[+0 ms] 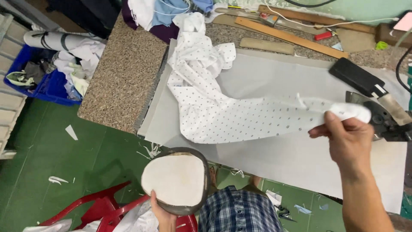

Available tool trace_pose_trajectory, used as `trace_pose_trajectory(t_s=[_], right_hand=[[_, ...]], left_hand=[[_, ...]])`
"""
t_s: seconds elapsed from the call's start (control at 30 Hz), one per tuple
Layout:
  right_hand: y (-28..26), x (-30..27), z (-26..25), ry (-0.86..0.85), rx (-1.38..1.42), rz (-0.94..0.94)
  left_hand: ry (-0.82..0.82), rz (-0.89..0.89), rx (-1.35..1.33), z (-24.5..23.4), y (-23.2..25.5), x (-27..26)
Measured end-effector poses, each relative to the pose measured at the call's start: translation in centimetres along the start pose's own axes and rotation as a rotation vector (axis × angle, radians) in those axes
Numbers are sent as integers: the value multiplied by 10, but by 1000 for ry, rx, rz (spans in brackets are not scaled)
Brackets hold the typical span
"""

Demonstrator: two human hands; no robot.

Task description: The person irons a white patterned garment on a table using a steam iron and a small wooden pressing block. They repeatedly smooth the fabric, press seams, and adjust the garment's position to iron different sections.

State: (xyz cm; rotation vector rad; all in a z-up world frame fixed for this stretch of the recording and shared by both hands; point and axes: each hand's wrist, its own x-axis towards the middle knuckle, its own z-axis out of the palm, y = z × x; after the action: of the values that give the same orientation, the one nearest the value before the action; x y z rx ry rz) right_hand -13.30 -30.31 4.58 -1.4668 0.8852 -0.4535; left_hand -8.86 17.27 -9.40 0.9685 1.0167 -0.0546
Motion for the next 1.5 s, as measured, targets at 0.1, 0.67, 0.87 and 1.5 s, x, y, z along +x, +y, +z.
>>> trace_pose_trajectory(t_s=[0.1, 0.67, 0.87, 1.5], right_hand=[[-41, 1, 12, -92, 155, -328], [145, -39, -153, 277, 406, 91], [178, -16, -149, -101, -818, 690], [158, 119, -159, 428, -1330, -1035]], left_hand=[[-66, -114, 43, 18, -6, -17], [-497, -394, 414, 177, -123, -30], [-516, -263, 793, 177, -85, -64], [-323, 1117, 1490, 152, -14, 76]])
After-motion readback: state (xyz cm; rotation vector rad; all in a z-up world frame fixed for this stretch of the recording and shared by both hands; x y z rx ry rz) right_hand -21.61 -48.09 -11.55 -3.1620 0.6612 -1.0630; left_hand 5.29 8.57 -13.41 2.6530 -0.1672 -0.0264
